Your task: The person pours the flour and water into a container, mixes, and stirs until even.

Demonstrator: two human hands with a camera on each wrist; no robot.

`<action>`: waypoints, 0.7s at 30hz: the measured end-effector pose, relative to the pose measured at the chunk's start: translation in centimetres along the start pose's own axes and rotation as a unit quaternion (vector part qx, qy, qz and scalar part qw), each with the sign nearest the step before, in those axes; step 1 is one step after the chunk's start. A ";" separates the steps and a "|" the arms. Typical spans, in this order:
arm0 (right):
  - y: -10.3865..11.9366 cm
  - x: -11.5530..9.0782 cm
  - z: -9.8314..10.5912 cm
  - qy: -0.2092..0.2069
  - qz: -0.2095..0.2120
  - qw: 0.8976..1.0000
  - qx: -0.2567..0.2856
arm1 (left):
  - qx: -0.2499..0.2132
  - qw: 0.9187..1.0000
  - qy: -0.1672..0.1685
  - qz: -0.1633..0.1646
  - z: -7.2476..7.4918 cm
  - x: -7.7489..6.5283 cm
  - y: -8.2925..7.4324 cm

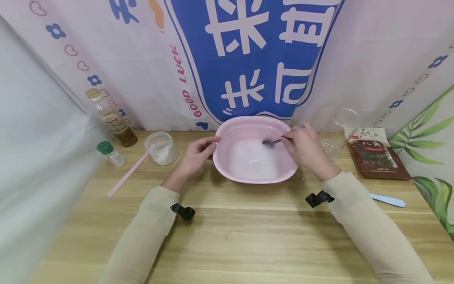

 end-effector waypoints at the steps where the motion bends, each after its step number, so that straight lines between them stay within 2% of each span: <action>1: 0.1 0.1 -0.1 0.008 -0.001 1.000 0.004 | -0.001 1.000 0.000 0.000 0.0 0.0 0.0; 8: 1.6 1.3 -1.3 0.087 -0.016 0.994 0.068 | -0.003 1.000 0.001 0.003 -0.1 0.0 0.1; 13: 2.4 1.3 -1.7 0.112 0.029 0.989 0.094 | -0.004 1.000 0.005 0.001 -0.1 0.0 0.1; 16: 2.5 0.8 -1.3 0.120 0.054 0.986 0.103 | -0.007 1.000 0.005 -0.003 -0.1 0.0 0.1; 21: 1.9 -0.4 0.1 0.107 0.093 0.987 0.082 | -0.004 1.000 0.005 -0.006 0.1 0.0 0.1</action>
Point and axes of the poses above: each hand's wrist, its own x-axis towards the middle knuckle, its own z-axis out of the back of the hand, y = z × x, the point moved 1 cm from there along x, towards the middle knuckle, and after that the axes turned 1 degree about -x, right-handed, at the moved point
